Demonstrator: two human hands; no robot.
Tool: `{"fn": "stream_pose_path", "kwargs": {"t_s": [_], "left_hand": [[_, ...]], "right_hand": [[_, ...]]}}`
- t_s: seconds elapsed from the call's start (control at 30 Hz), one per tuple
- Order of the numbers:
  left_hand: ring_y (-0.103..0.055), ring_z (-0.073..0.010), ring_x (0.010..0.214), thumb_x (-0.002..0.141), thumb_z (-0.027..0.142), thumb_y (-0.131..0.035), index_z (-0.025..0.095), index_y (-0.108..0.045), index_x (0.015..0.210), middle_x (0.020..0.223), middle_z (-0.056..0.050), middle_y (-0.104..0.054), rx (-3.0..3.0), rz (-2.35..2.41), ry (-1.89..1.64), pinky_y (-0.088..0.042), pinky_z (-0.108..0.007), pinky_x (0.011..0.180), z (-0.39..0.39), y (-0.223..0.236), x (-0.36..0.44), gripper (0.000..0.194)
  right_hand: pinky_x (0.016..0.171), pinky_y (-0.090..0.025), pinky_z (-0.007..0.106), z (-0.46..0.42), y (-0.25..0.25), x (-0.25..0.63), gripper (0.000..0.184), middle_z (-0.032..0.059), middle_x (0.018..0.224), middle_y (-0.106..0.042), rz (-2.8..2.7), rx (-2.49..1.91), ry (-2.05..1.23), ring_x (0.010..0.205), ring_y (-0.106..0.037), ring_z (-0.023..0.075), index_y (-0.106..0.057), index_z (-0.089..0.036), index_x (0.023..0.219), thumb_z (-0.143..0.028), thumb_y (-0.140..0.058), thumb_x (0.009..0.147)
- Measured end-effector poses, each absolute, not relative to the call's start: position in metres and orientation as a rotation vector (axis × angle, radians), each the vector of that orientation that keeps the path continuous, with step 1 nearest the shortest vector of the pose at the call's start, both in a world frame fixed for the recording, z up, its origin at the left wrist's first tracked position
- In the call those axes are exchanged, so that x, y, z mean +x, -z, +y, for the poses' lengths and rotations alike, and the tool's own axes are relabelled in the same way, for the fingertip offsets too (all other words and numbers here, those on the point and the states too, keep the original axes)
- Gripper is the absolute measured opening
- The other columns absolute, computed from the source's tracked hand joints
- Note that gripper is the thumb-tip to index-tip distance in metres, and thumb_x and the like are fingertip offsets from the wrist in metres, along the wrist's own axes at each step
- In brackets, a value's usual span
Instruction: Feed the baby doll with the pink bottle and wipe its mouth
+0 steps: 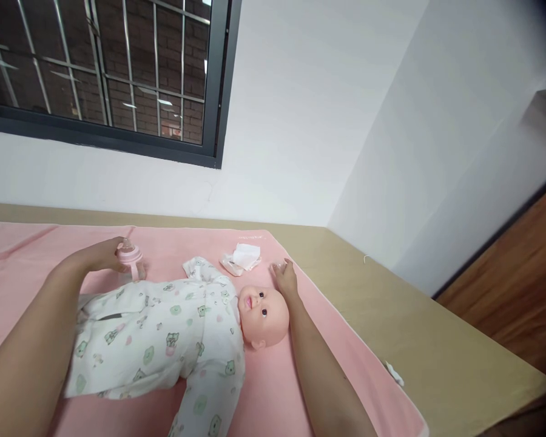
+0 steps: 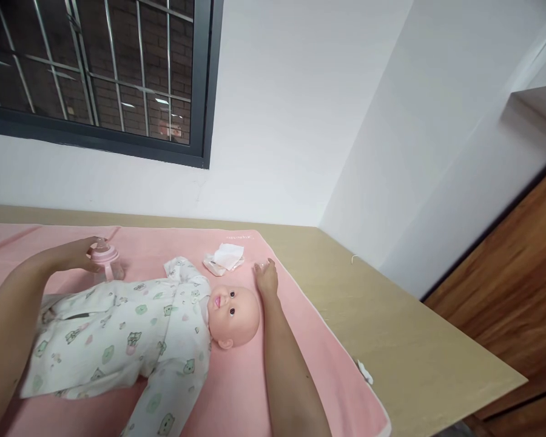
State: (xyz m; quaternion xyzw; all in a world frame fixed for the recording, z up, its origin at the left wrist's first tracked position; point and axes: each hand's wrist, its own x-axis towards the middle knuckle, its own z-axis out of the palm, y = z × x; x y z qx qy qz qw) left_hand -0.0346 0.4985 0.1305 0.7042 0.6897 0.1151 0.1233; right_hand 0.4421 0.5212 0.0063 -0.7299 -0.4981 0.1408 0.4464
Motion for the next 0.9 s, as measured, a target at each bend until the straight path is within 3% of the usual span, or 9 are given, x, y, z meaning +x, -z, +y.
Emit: {"fn": "stream_pose_path", "kwargs": {"t_s": [0.07,0.17,0.23,0.33,0.43,0.57,0.73,0.9], "left_hand": [[-0.063,-0.0166,0.092,0.064,0.012,-0.061,0.014,-0.055,0.111,0.1,0.001,-0.072,1.997,1.992,-0.257,-0.043,-0.017,0.076,0.499,-0.129,-0.038,0.047],[-0.062,-0.0209,0.101,0.072,0.012,-0.06,0.01,-0.029,0.142,0.124,-0.011,-0.064,1.884,2.118,-0.189,-0.043,-0.022,0.08,0.501,-0.131,-0.043,0.076],[-0.059,-0.0253,0.11,0.079,0.016,-0.057,0.009,-0.015,0.148,0.135,-0.017,-0.056,1.835,2.225,-0.179,-0.042,-0.026,0.083,0.501,-0.136,-0.047,0.081],[-0.049,-0.0322,0.123,0.087,0.03,-0.055,0.01,-0.009,0.149,0.145,-0.022,-0.041,1.84,2.386,-0.24,-0.04,-0.033,0.09,0.494,-0.151,-0.046,0.079],[-0.047,-0.0347,0.125,0.09,0.048,-0.05,0.014,-0.02,0.147,0.143,-0.019,-0.043,2.047,2.505,-0.521,-0.04,-0.038,0.096,0.472,-0.167,-0.024,0.073],[-0.053,-0.0287,0.118,0.089,0.052,-0.046,0.022,-0.04,0.139,0.14,-0.007,-0.051,2.379,2.085,-0.899,-0.039,-0.037,0.101,0.435,-0.174,0.043,0.059],[-0.055,-0.0243,0.116,0.088,0.053,-0.044,0.026,-0.057,0.125,0.133,-0.002,-0.058,2.341,1.31,-0.627,-0.042,-0.032,0.097,0.422,-0.162,0.136,0.048],[-0.059,-0.0238,0.109,0.089,0.048,-0.04,0.019,-0.062,0.114,0.125,-0.008,-0.062,2.134,0.907,-0.272,-0.044,-0.032,0.093,0.454,-0.152,0.195,0.044]], "right_hand": [[0.107,-0.035,0.043,0.522,-0.005,0.442,0.063,0.0202,0.14,-0.047,-1.218,-1.802,-0.351,0.13,-0.045,0.031,-0.037,-0.011,0.14,-0.044,-0.046,0.087],[0.107,-0.035,0.041,0.523,-0.004,0.442,0.061,0.0204,0.139,-0.047,-1.205,-1.793,-0.339,0.128,-0.046,0.0295,-0.039,-0.01,0.138,-0.047,-0.039,0.09],[0.105,-0.036,0.039,0.522,-0.005,0.441,0.057,0.0194,0.136,-0.049,-1.195,-1.773,-0.283,0.124,-0.048,0.0285,-0.043,-0.011,0.134,-0.046,-0.037,0.09],[0.101,-0.037,0.037,0.517,-0.01,0.441,0.046,0.0157,0.122,-0.059,-1.174,-1.693,-0.06,0.116,-0.049,0.027,-0.056,-0.012,0.117,-0.043,-0.034,0.091],[0.092,-0.039,0.033,0.511,-0.017,0.441,0.039,0.0111,0.105,-0.065,-1.182,-1.595,0.091,0.104,-0.052,0.024,-0.061,-0.016,0.098,-0.038,-0.03,0.091],[0.074,-0.04,0.026,0.504,-0.022,0.434,0.036,0.0058,0.086,-0.067,-1.352,-1.518,-0.021,0.081,-0.057,0.0182,-0.061,-0.019,0.087,-0.037,-0.03,0.092],[0.061,-0.034,0.023,0.5,-0.025,0.419,0.033,0.0012,0.066,-0.061,-1.647,-1.482,-0.09,0.064,-0.055,0.0154,-0.059,-0.02,0.08,-0.038,-0.034,0.092],[0.06,-0.031,0.022,0.502,-0.024,0.404,0.032,0.0013,0.064,-0.061,-1.832,-1.465,-0.12,0.062,-0.054,0.014,-0.059,-0.019,0.079,-0.035,-0.035,0.092]]}}
